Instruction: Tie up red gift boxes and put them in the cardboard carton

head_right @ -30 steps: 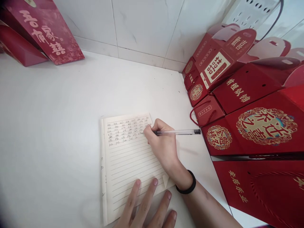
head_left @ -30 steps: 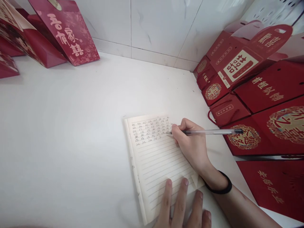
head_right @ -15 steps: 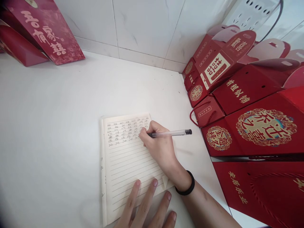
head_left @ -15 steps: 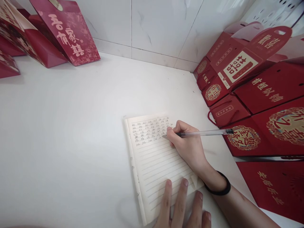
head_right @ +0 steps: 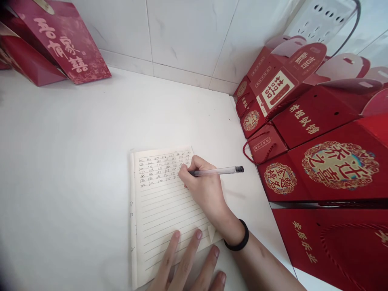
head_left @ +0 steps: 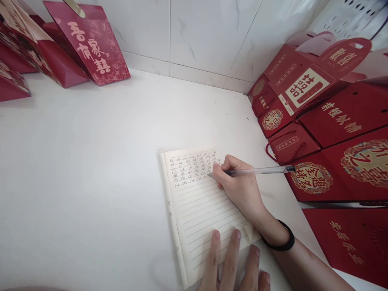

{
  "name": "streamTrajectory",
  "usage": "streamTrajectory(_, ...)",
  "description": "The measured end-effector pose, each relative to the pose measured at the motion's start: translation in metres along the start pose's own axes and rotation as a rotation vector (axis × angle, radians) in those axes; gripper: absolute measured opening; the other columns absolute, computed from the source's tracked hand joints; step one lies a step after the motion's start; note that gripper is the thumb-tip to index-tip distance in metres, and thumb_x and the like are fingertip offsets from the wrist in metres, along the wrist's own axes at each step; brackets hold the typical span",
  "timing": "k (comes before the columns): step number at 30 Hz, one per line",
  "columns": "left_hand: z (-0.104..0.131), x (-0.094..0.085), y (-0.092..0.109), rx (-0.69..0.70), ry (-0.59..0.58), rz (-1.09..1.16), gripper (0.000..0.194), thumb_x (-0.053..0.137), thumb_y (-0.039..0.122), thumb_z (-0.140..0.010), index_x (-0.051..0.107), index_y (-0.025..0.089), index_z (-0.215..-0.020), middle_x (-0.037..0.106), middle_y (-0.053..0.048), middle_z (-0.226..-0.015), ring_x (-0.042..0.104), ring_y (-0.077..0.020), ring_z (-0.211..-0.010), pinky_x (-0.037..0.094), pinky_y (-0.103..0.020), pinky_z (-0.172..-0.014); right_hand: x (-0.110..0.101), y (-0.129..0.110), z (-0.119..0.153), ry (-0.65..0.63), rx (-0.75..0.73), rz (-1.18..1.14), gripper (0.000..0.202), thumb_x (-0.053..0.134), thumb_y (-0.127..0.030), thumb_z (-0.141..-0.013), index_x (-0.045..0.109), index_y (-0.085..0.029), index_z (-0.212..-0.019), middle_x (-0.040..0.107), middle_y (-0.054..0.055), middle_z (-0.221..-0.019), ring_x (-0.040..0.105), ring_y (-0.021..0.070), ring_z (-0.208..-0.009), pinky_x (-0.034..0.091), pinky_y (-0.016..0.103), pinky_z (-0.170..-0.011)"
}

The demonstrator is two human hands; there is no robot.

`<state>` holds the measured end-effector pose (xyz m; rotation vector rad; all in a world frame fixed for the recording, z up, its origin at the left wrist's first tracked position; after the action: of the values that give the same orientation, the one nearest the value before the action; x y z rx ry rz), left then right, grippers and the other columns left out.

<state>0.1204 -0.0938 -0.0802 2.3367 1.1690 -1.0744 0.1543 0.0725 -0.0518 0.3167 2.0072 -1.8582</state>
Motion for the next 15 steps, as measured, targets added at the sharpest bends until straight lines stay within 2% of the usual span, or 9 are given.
streamTrajectory(3, -0.001, -0.002, -0.004, -0.009, 0.003, 0.006, 0.024, 0.056, 0.041, -0.084, 0.063, 0.032, -0.106, 0.063, 0.005, -0.116, 0.061, -0.0261, -0.105, 0.059, -0.040, -0.074, 0.000, 0.001, 0.000, 0.005, -0.001, 0.010, 0.032, 0.054, -0.023, -0.076, 0.030, -0.020, -0.054, 0.036, -0.008, -0.042, 0.031, 0.0063, -0.041, 0.028, 0.018, -0.042)
streamTrajectory(6, -0.001, -0.003, -0.004, -0.001, 0.002, 0.004, 0.023, 0.057, 0.040, -0.084, 0.063, 0.033, -0.106, 0.063, 0.005, -0.117, 0.062, -0.0257, -0.104, 0.059, -0.040, -0.073, -0.001, 0.001, 0.000, 0.008, -0.009, 0.018, 0.032, 0.054, -0.023, -0.075, 0.030, -0.020, -0.054, 0.036, -0.008, -0.043, 0.032, 0.0065, -0.041, 0.028, 0.019, -0.042)
streamTrajectory(8, 0.000, 0.003, 0.003, -0.022, 0.000, 0.026, 0.023, 0.057, 0.038, -0.084, 0.062, 0.033, -0.106, 0.062, 0.004, -0.119, 0.063, -0.0254, -0.102, 0.059, -0.040, -0.074, -0.001, 0.001, 0.000, 0.001, -0.014, 0.020, 0.032, 0.053, -0.022, -0.074, 0.029, -0.020, -0.053, 0.035, -0.008, -0.042, 0.031, 0.0064, -0.041, 0.027, 0.018, -0.042)
streamTrajectory(10, 0.002, 0.011, 0.011, -0.166, 0.094, 0.040, 0.022, 0.054, 0.035, -0.085, 0.061, 0.031, -0.106, 0.065, 0.002, -0.115, 0.065, -0.0257, -0.099, 0.057, -0.042, -0.078, 0.000, 0.001, 0.000, -0.006, -0.008, 0.016, 0.032, 0.053, -0.021, -0.073, 0.027, -0.020, -0.053, 0.035, -0.008, -0.041, 0.029, 0.0063, -0.041, 0.025, 0.018, -0.041)
streamTrajectory(13, 0.015, 0.024, 0.021, -0.530, 0.306, 0.005, 0.023, 0.047, 0.034, -0.087, 0.061, 0.027, -0.104, 0.070, -0.004, -0.104, 0.067, -0.0277, -0.092, 0.056, -0.047, -0.081, 0.002, 0.001, 0.000, -0.015, 0.023, -0.018, 0.032, 0.054, -0.023, -0.072, 0.029, -0.020, -0.053, 0.037, -0.007, -0.039, 0.030, 0.0063, -0.040, 0.026, 0.018, -0.040)
streamTrajectory(15, 0.022, 0.033, 0.026, -0.556, 0.258, -0.003, 0.028, 0.048, 0.040, -0.085, 0.061, 0.027, -0.106, 0.070, -0.007, -0.102, 0.068, -0.0289, -0.088, 0.057, -0.046, -0.077, 0.000, 0.003, 0.000, 0.011, 0.038, -0.077, 0.033, 0.055, -0.027, -0.073, 0.031, -0.020, -0.053, 0.039, -0.006, -0.040, 0.032, 0.0064, -0.039, 0.027, 0.017, -0.040)
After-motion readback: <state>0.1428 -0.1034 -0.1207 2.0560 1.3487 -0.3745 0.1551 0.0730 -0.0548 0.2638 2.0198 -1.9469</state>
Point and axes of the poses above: each hand's wrist, its own z-axis away from the middle knuckle, its own x-axis out of the palm, y = z × x, the point moved 5 cm from there along -z, towards the middle knuckle
